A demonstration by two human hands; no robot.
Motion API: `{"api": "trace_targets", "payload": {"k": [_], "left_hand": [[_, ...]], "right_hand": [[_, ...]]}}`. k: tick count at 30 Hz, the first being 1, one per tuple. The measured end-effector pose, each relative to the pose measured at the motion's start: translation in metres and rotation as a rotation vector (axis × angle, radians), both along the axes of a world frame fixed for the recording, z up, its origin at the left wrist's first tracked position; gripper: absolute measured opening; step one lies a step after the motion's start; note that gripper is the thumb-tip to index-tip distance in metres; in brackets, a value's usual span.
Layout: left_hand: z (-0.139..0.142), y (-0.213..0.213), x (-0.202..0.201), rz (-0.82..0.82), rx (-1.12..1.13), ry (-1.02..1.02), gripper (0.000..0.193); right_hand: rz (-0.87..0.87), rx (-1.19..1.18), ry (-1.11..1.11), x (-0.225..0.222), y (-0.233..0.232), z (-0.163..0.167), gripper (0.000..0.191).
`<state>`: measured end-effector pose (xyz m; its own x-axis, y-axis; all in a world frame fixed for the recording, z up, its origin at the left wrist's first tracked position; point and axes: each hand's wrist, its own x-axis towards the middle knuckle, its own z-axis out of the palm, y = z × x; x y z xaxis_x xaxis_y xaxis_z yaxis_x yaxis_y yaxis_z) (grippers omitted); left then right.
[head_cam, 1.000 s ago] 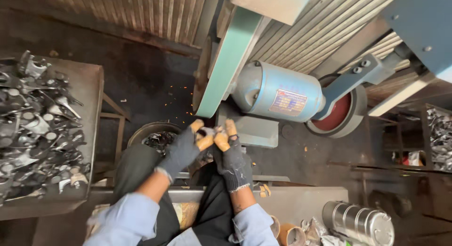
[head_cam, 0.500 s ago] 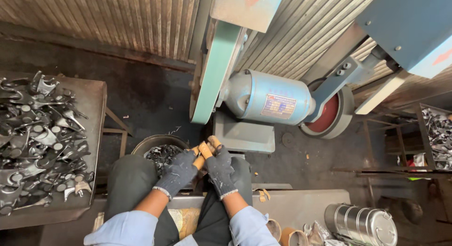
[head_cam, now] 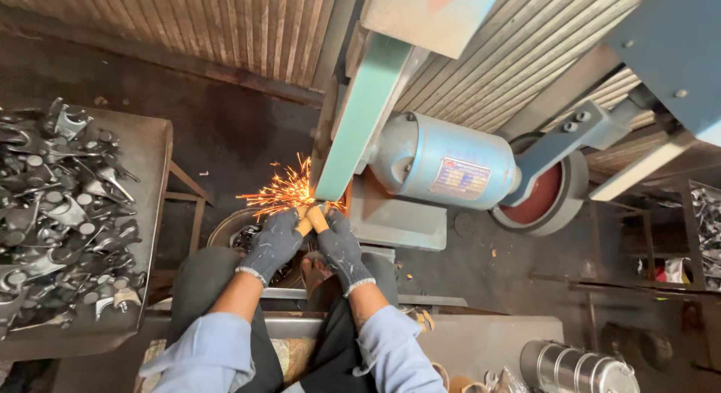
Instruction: The person sits at a belt grinder and grinds small metal castings one at a time, holding each piece against the abrasive belt with both gloved hands until sparks fly. Finished pieces are dropped into a metal bowl between the legs, and new pieces are taken from a tray of raw castings.
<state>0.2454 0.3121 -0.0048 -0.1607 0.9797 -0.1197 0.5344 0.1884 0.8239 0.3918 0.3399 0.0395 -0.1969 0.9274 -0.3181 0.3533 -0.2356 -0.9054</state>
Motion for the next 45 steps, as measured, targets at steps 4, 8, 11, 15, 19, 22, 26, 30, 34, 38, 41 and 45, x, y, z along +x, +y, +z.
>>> {"api": "trace_targets", "payload": {"k": [4,8,11,15,19,22,26,30,34,38,41,45], "left_hand": [[-0.035,0.001,0.018,0.091,-0.066,-0.043,0.027],[-0.049,0.002,0.039,0.133,-0.047,-0.160,0.025],[-0.037,0.000,0.043,0.125,-0.048,-0.167,0.030],[-0.004,-0.001,0.031,0.090,-0.175,-0.208,0.037],[0.024,-0.002,0.015,0.002,-0.175,0.098,0.032],[0.030,-0.002,0.011,-0.011,-0.153,0.193,0.033],[0.023,0.000,0.011,0.071,-0.102,0.097,0.037],[0.016,-0.011,0.012,-0.009,0.198,-0.928,0.038],[0.020,-0.042,0.035,0.108,0.182,-1.034,0.033],[0.020,-0.048,0.074,0.375,-0.044,-1.491,0.029],[0.011,-0.033,0.074,0.412,0.067,-1.298,0.027],[-0.006,-0.014,0.033,0.313,0.124,-0.569,0.026]], "right_hand": [[-0.052,-0.123,-0.053,0.006,0.002,0.005,0.045],[0.018,0.018,-0.113,0.012,0.005,0.015,0.044],[0.022,-0.054,-0.057,0.013,0.008,0.010,0.040],[-0.111,-0.166,0.217,0.013,0.006,-0.022,0.031],[-0.324,-0.285,0.588,0.005,0.000,-0.060,0.027],[-0.470,-0.351,0.875,-0.016,-0.004,-0.061,0.026],[-0.483,-0.410,1.159,-0.029,-0.011,-0.032,0.026],[-0.153,-0.275,1.107,-0.005,-0.024,0.008,0.032],[-0.318,-0.181,0.432,0.016,-0.027,0.016,0.034],[-0.114,-0.160,0.609,0.018,-0.016,0.007,0.030],[-0.116,-0.203,0.538,0.016,-0.003,0.002,0.030],[-0.087,-0.256,0.576,0.008,0.004,-0.012,0.029]]}}
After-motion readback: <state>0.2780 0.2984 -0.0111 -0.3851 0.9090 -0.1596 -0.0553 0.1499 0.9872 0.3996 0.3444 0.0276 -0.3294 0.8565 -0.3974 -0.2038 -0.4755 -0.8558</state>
